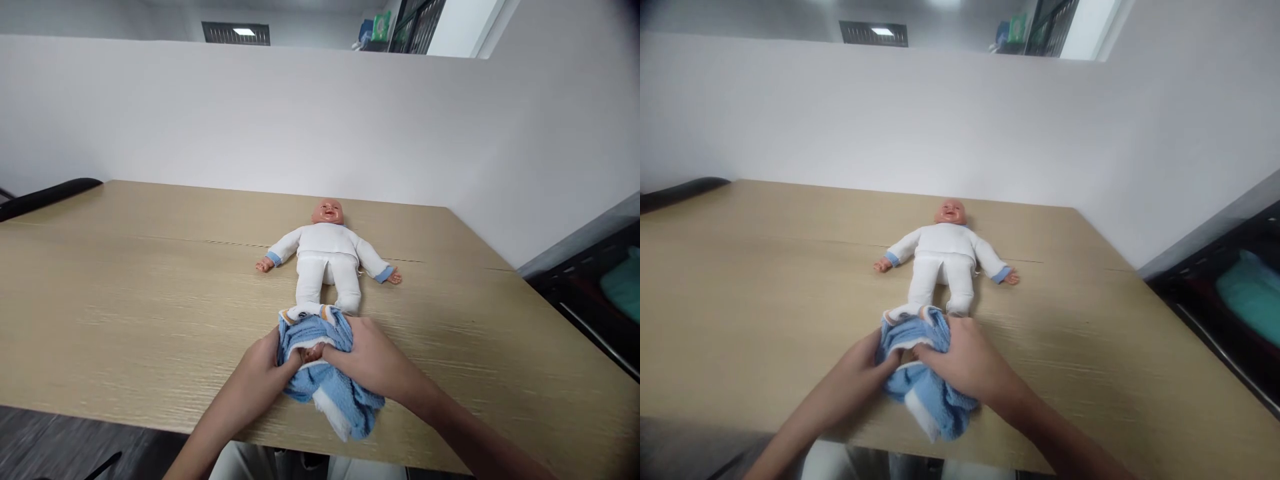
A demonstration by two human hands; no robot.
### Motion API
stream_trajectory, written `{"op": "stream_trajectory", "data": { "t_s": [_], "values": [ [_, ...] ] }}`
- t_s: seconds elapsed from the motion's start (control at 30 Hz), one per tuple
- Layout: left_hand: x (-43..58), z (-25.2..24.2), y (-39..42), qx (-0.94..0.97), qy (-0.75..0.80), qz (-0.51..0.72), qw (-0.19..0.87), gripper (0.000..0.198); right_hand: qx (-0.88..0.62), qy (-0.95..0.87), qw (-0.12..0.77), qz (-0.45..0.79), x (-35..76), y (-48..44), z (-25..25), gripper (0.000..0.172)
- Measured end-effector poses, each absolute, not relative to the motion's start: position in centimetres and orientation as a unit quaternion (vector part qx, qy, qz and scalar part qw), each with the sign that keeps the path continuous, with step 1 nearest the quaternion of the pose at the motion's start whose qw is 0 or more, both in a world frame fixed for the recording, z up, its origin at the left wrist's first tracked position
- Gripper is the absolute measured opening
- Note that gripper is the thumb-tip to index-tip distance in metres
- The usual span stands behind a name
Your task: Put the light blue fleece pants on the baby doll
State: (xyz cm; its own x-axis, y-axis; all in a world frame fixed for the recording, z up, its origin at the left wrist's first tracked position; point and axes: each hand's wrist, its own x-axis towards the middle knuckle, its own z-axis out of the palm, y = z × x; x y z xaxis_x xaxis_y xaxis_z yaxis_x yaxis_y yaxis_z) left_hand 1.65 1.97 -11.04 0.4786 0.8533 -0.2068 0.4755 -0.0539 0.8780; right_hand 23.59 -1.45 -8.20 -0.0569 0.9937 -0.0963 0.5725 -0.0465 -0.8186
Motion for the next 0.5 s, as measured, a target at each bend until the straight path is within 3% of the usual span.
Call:
{"op": "stream_trajectory", "data": {
  "t_s": [0.17, 0.3, 0.37, 0.5],
  "values": [
    [2.3, -13.1, 1.7, 0.742, 0.496, 0.138, 0.43, 0.033, -0.623, -0.667, 0.25, 0.322, 23.6, -1.6, -9.4, 0.01],
    [2.7, -15.2, 1.3, 0.78, 0.485, 0.157, 0.363, 0.025, -0.667, -0.68, 0.16, 0.26, 23.2, -2.6, -9.5, 0.022],
    [2.8, -16.1, 1.0, 0.789, 0.47, 0.18, 0.351, 0.021, -0.672, -0.678, 0.139, 0.264, 23.1, -2.9, -9.4, 0.032],
    [2.9, -17.2, 0.4, 0.783, 0.46, 0.219, 0.357, 0.017, -0.652, -0.675, 0.183, 0.292, 23.4, -3.0, -9.4, 0.063]
  ]
}}
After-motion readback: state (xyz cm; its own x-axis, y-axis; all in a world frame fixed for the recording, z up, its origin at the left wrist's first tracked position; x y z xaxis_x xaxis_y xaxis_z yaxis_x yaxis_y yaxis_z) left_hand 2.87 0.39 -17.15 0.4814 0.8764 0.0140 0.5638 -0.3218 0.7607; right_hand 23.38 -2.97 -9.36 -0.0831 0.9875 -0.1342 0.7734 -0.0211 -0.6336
